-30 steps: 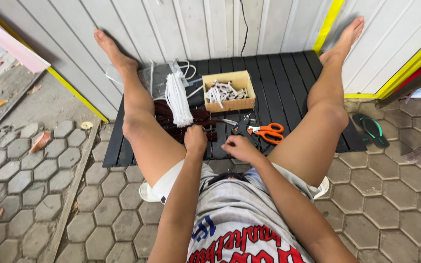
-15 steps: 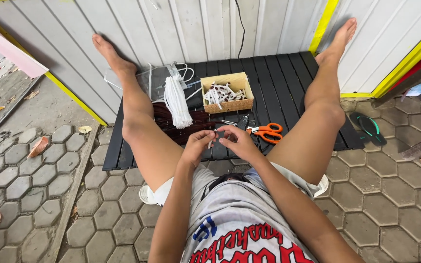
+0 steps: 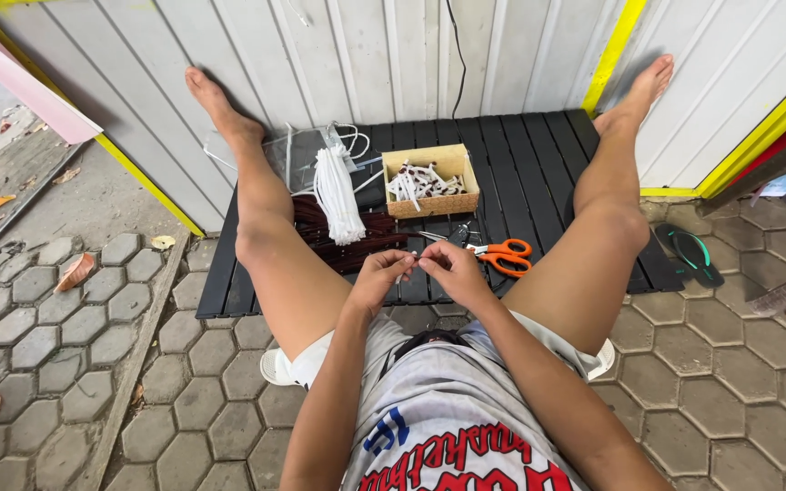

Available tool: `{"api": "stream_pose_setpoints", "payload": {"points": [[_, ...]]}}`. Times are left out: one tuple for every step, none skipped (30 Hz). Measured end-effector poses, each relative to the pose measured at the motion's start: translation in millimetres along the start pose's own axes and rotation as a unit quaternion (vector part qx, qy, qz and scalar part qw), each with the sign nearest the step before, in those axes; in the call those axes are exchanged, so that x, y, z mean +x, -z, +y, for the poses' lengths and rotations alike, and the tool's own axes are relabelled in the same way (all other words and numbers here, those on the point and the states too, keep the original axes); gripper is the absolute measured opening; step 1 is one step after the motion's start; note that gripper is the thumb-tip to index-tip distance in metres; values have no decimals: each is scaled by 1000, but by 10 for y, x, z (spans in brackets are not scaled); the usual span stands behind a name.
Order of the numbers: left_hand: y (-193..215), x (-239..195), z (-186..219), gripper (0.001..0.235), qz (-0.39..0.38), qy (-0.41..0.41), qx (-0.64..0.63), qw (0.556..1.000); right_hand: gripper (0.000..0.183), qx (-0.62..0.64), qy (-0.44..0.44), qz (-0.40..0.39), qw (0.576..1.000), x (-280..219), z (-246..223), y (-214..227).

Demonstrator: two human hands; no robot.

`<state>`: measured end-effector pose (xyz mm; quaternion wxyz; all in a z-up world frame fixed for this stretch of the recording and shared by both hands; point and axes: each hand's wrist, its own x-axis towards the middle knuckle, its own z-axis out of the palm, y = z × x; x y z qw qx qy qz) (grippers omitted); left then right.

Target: The person sits on a low bench and assembles wire harnesses by inserting white plastic connectors into dark brown wires. They use a crimping tool to secure the connectors and a pair of orange scissors to trim the excess wire ends.

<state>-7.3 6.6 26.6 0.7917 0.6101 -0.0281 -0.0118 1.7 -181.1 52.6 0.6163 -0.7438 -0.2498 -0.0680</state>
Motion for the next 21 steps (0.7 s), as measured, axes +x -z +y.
{"api": "stream_pose_setpoints", "payload": {"points": [[4,26,-48,19,-1,-2,1,1000,4,0,2,1,1000,-10,-52,-14],[6,60,-94,20,21,-1,-7,1000,3,-10,6,2,1000,-12,-103,-26],[8,95,-138,21,42,-1,-16,999,3,-20,10,4,1000,-15,-154,-37],[-18,120,-207,21,41,-4,-15,999,3,-21,13,5,1000,3,-157,-42],[-43,146,-275,22,57,0,-35,998,3,-25,17,14,999,22,-160,-48],[-70,160,-355,23,75,5,-56,996,4,-30,21,23,999,28,-158,-55],[-103,148,-370,23,75,2,-56,996,4,-30,23,23,999,27,-144,-41],[-135,138,-383,24,80,7,-60,995,4,-39,24,39,998,27,-131,-27],[-166,131,-398,25,86,12,-64,994,4,-48,24,56,997,28,-116,-13],[-195,113,-386,25,85,12,-64,994,4,-49,23,56,997,18,-139,-11],[-224,97,-376,24,90,14,-69,993,3,-58,23,60,996,8,-160,-8],[-246,102,-349,23,94,13,-74,993,3,-68,26,65,995,22,-184,-6],[-251,97,-314,23,93,11,-74,993,3,-68,27,65,995,34,-226,-1],[-257,75,-289,22,95,9,-68,993,2,-73,35,60,995,28,-265,3],[-264,56,-264,20,96,7,-63,993,4,-78,42,54,995,24,-304,7],[-260,52,-226,20,94,6,-62,994,4,-79,43,56,994,30,-320,8],[-256,48,-189,19,99,5,-62,993,5,-85,50,43,994,37,-336,8],[-256,8,-175,17,104,8,-62,993,6,-92,52,29,994,5,-349,4],[-230,14,-204,17,103,10,-62,993,6,-93,50,30,994,-8,-356,5],[-198,31,-225,17,95,7,-45,994,7,-101,55,22,993,-5,-364,3],[-166,47,-247,17,87,3,-28,996,8,-110,59,14,992,-4,-372,2]]}}
